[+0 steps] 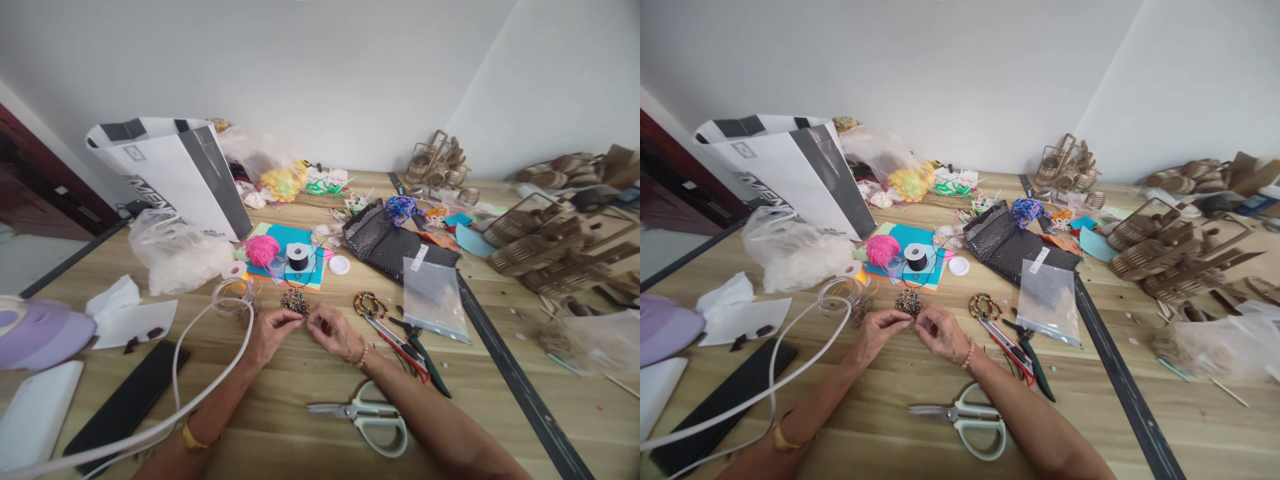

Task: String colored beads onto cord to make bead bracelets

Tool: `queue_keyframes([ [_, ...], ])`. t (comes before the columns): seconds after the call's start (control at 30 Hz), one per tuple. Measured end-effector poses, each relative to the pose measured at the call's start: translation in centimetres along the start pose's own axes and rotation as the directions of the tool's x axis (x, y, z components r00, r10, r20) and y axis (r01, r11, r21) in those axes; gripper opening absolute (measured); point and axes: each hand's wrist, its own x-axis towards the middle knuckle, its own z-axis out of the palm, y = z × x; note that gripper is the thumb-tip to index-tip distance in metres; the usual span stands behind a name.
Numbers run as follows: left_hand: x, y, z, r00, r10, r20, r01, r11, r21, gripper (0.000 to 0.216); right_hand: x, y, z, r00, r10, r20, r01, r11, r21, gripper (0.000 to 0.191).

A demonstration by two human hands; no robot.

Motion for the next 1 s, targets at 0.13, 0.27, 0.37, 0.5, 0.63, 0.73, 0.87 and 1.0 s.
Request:
queue_keyframes([
  [0.13, -0.05, 0.05, 0.03, 1.0, 0.023, -0.015, -0.023, 0.999, 0.025, 0.011, -0.01, 0.07, 0.05, 1.0, -0.002, 0.002, 0.002, 1.0, -0.007, 0.007],
  [0.27, -0.1, 0.14, 0.11, 0.998, 0.047, -0.029, -0.046, 0.998, 0.033, 0.011, 0.0, 0.09, 0.09, 1.0, -0.004, -0.001, 0.004, 1.0, -0.017, 0.006],
  [0.37, -0.13, 0.19, 0.14, 0.998, 0.053, -0.031, -0.052, 0.998, 0.039, 0.01, -0.03, 0.16, 0.14, 1.0, -0.009, -0.006, 0.009, 1.0, -0.016, 0.007],
  [0.5, -0.2, 0.27, 0.08, 0.999, 0.047, -0.026, -0.046, 0.998, 0.053, 0.011, -0.1, 0.34, 0.21, 1.0, 0.004, 0.0, -0.004, 1.0, -0.011, 0.008],
  [0.63, -0.23, 0.31, 0.03, 0.999, 0.028, -0.019, -0.027, 0.998, 0.049, 0.013, -0.09, 0.38, 0.2, 1.0, 0.012, 0.005, -0.012, 1.0, -0.017, 0.008],
  [0.73, -0.2, 0.33, 0.06, 1.0, 0.013, -0.014, -0.013, 1.0, 0.008, 0.015, -0.04, 0.32, 0.17, 1.0, 0.01, 0.001, -0.01, 1.0, -0.016, 0.008],
  [0.87, -0.17, 0.39, 0.11, 1.0, -0.026, -0.01, 0.025, 0.998, -0.059, 0.018, -0.07, 0.38, 0.19, 1.0, 0.012, -0.006, -0.012, 1.0, -0.015, 0.008],
  [1.0, -0.18, 0.5, 0.08, 1.0, -0.028, -0.014, 0.027, 0.998, -0.049, 0.018, -0.14, 0.48, 0.22, 1.0, 0.01, -0.002, -0.01, 1.0, -0.019, 0.009],
])
